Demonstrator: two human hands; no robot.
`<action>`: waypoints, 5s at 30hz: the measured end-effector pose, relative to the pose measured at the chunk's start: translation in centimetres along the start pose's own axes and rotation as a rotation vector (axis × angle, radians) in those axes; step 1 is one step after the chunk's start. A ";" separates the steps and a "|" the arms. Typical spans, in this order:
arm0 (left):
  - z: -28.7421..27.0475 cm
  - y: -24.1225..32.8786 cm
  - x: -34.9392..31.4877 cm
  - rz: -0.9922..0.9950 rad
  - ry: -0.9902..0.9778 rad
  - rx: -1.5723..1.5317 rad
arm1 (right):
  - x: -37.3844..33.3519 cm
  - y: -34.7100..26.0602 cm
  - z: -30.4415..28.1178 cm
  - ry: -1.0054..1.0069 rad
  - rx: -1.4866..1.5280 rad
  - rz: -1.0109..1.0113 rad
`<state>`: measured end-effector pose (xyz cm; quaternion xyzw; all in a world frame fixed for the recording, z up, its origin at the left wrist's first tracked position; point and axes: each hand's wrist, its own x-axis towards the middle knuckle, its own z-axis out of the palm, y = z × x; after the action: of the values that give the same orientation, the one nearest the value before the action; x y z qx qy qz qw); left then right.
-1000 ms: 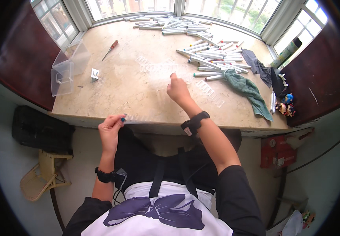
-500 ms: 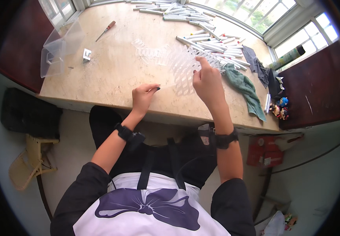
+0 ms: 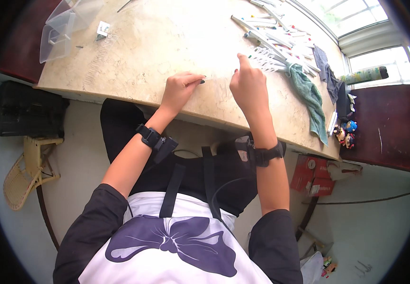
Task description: The person assembles clear plastic segments into a rack structure by hand, pressing the interlocking pieces together one at a time on a table.
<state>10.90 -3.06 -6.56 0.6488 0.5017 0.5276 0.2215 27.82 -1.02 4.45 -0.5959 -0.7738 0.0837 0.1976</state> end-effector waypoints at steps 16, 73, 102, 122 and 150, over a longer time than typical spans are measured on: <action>0.1 0.2 -0.3 0.012 -0.008 0.018 | 0.4 -0.2 1.7 -0.039 -0.056 -0.051; -6.0 -1.2 -0.2 0.022 -0.125 0.109 | 3.0 -2.8 7.7 -0.018 -0.027 -0.322; -5.7 -1.8 -0.2 -0.062 -0.077 0.100 | -1.8 4.6 3.7 0.187 0.031 -0.302; -5.4 -1.6 -0.2 -0.043 -0.065 0.128 | 0.5 5.4 4.6 0.120 -0.019 -0.243; -4.1 9.7 6.3 0.428 -0.475 0.271 | -4.5 2.1 2.9 0.054 1.141 0.016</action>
<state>10.85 -2.31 5.65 0.8674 0.3542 0.3251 0.1283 29.44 -4.42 0.11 -0.4028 -0.5962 0.4744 0.5072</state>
